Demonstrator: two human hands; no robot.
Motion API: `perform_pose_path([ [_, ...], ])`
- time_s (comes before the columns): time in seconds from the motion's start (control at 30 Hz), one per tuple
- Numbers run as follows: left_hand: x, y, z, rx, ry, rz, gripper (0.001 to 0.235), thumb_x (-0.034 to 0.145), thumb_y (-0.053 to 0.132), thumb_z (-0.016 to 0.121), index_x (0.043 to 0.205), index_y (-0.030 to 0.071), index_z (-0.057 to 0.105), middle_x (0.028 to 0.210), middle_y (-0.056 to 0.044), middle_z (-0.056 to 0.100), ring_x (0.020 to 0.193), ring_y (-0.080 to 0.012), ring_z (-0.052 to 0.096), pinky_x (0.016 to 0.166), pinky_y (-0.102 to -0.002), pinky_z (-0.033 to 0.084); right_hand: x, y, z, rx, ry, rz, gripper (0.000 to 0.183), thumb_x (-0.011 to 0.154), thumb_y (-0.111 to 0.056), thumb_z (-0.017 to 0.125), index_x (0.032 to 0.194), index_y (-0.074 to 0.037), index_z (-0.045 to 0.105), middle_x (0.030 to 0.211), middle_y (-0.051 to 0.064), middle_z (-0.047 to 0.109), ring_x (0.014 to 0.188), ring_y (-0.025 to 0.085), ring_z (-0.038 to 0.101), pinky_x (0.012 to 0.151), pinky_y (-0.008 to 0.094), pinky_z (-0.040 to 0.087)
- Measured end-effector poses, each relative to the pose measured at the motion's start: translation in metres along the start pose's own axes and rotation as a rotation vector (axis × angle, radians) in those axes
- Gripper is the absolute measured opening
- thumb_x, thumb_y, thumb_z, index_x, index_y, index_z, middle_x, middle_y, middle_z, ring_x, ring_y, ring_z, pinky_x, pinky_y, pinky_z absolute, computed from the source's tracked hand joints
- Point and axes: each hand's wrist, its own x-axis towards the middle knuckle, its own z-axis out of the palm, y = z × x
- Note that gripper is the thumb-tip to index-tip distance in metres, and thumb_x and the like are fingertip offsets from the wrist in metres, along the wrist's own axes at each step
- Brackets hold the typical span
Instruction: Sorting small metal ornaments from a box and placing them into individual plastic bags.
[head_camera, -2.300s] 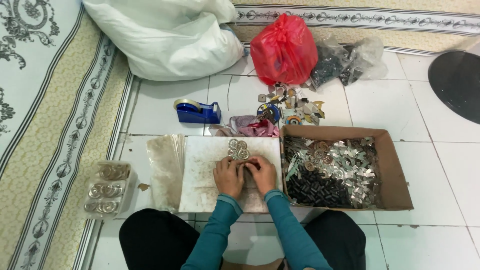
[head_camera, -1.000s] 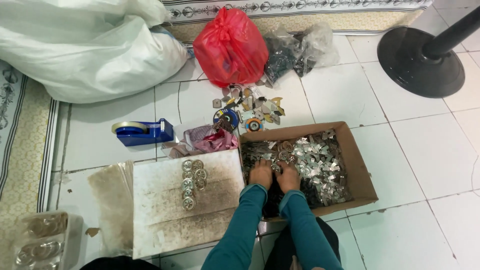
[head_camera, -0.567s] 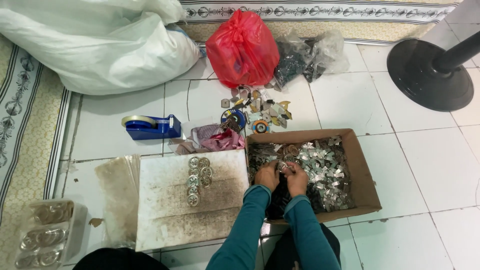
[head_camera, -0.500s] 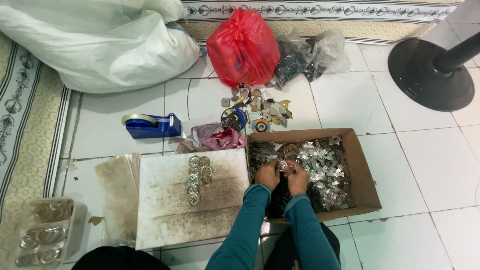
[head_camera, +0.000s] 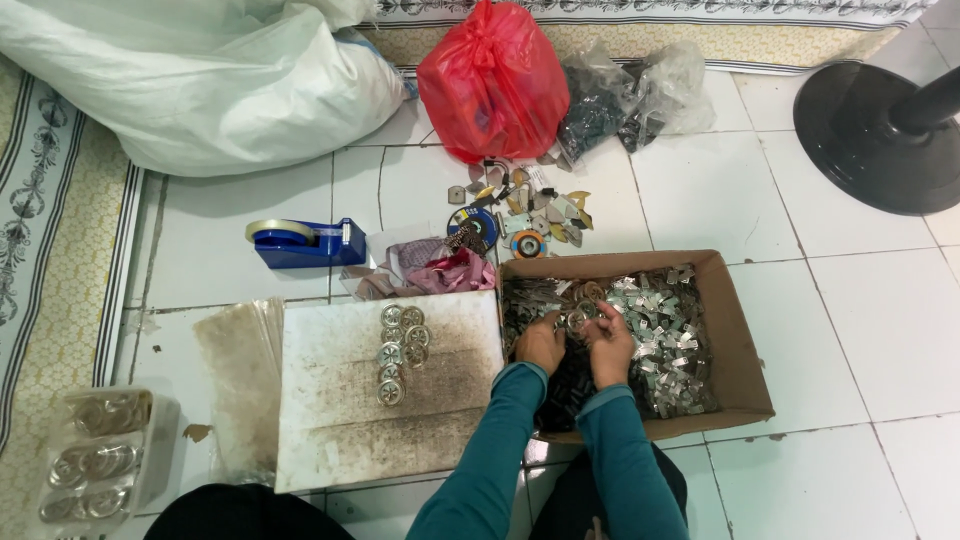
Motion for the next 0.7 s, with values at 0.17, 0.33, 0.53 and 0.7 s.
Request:
perform_pose_path([
  [0.17,0.002,0.000,-0.003,-0.104,0.052,0.017,0.046,0.108,0.026,0.045,0.151,0.011,0.049,0.135,-0.021,0.062,0.126,-0.0371,0.061,0.103,-0.050,0.055,-0.005,-0.012,0.003,0.148,-0.035,0.053,0.041,0.094,-0.004,0.070,0.135,-0.008,0.067,0.093,0.006,0.069,0.076,0.012,0.064,0.069,0.023,0.057],
  [0.33,0.002,-0.004,0.001,-0.201,0.113,0.040,0.038,0.107,0.028,0.050,0.141,0.010,0.059,0.128,-0.019,0.067,0.121,-0.0374,0.065,0.098,-0.050,0.057,-0.001,-0.003,0.005,0.163,-0.072,0.075,0.030,0.092,-0.007,0.074,0.122,-0.010,0.076,0.090,0.004,0.070,0.074,0.010,0.068,0.071,0.021,0.060],
  [0.53,0.003,-0.009,0.007,-0.246,0.213,0.129,0.024,0.105,0.026,0.058,0.124,0.018,0.071,0.117,-0.010,0.074,0.113,-0.0312,0.069,0.092,-0.043,0.060,0.002,0.004,0.003,0.079,-0.035,0.047,0.026,0.088,-0.018,0.086,0.113,-0.014,0.081,0.087,0.006,0.072,0.074,0.012,0.067,0.063,0.025,0.056],
  [0.7,-0.017,0.004,-0.009,-0.157,0.329,0.367,0.027,0.108,0.023,0.056,0.131,0.014,0.068,0.118,-0.009,0.073,0.115,-0.0281,0.068,0.098,-0.039,0.058,0.003,0.016,0.006,0.194,-0.023,0.057,0.026,0.089,-0.019,0.083,0.113,-0.012,0.078,0.082,0.007,0.071,0.069,0.012,0.068,0.060,0.019,0.056],
])
